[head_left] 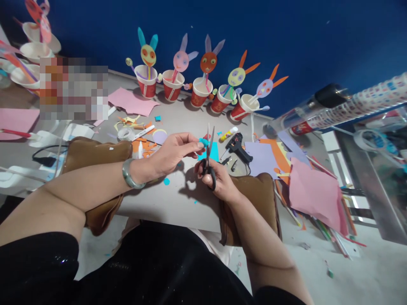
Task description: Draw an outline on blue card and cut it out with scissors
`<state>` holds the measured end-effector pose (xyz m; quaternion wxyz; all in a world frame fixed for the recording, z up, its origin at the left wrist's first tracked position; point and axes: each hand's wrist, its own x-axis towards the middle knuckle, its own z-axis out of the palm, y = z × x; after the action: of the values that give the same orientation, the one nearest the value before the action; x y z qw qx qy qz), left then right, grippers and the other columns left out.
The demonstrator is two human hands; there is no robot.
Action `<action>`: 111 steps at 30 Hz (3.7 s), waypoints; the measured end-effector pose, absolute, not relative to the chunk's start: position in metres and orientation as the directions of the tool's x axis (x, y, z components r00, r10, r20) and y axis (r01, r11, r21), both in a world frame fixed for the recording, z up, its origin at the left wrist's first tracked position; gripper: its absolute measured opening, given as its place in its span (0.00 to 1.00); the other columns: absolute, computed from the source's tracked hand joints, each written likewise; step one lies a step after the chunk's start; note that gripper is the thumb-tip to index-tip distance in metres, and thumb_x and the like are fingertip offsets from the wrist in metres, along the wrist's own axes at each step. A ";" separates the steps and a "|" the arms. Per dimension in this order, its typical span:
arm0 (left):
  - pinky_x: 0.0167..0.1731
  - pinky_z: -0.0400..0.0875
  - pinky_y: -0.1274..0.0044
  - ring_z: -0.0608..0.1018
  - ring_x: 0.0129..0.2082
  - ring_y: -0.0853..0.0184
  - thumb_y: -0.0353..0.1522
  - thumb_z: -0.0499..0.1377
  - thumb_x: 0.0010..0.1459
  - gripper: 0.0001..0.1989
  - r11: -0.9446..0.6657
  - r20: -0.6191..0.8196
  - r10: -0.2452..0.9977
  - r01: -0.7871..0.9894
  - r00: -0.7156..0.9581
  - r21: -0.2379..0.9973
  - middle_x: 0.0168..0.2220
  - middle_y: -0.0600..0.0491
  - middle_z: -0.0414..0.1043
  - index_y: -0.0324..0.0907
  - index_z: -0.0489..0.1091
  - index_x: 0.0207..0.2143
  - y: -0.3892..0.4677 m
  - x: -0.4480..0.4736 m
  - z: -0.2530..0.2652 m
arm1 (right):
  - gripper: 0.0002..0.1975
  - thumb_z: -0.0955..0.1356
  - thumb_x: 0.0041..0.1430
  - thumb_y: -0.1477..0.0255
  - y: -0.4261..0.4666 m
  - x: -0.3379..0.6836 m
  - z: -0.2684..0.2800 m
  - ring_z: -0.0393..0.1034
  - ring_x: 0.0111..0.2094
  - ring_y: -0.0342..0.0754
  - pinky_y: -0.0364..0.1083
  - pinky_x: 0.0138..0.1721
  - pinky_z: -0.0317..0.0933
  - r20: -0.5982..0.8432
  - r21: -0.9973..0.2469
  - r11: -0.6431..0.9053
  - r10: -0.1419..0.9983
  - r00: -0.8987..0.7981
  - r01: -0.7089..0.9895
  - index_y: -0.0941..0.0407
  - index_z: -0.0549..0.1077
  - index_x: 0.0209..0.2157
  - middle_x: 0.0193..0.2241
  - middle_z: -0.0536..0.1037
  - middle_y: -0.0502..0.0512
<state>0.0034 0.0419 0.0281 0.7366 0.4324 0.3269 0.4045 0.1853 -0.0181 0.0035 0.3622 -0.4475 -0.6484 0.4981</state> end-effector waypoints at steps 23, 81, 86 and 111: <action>0.36 0.70 0.76 0.74 0.30 0.72 0.37 0.68 0.51 0.12 0.281 -0.132 0.877 -0.270 0.462 0.921 0.28 0.56 0.73 0.40 0.70 0.26 0.043 0.002 0.028 | 0.34 0.68 0.50 0.36 -0.017 0.185 0.005 0.62 0.28 0.44 0.45 0.31 0.57 -0.024 -0.960 0.064 0.952 -0.306 0.274 0.55 0.67 0.27 0.26 0.72 0.51; 0.34 0.70 0.77 0.75 0.29 0.72 0.38 0.69 0.50 0.13 0.251 -0.114 0.903 -0.294 0.414 0.922 0.27 0.56 0.74 0.40 0.70 0.26 0.049 0.001 0.024 | 0.32 0.66 0.54 0.37 -0.017 0.185 0.002 0.62 0.28 0.44 0.45 0.32 0.57 -0.018 -0.953 0.089 0.938 -0.347 0.289 0.55 0.68 0.28 0.25 0.70 0.50; 0.33 0.69 0.77 0.73 0.26 0.74 0.37 0.70 0.47 0.13 0.257 -0.123 0.903 -0.288 0.412 0.922 0.26 0.58 0.72 0.40 0.70 0.25 0.048 0.001 0.029 | 0.33 0.64 0.54 0.36 -0.016 0.186 0.001 0.61 0.28 0.44 0.45 0.32 0.56 -0.018 -0.953 0.093 0.933 -0.360 0.288 0.55 0.66 0.27 0.25 0.69 0.50; 0.32 0.69 0.77 0.73 0.26 0.74 0.33 0.66 0.47 0.08 0.234 -0.109 0.904 -0.265 0.413 0.935 0.24 0.58 0.70 0.40 0.69 0.23 0.049 -0.002 0.033 | 0.33 0.65 0.55 0.37 -0.015 0.190 0.002 0.58 0.26 0.42 0.44 0.29 0.53 -0.030 -0.954 0.095 0.914 -0.404 0.286 0.56 0.66 0.25 0.23 0.67 0.49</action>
<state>-0.0024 0.0489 0.0335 0.7043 0.4590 0.3481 0.4149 0.1901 -0.0153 0.0023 0.3126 -0.4475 -0.6706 0.5024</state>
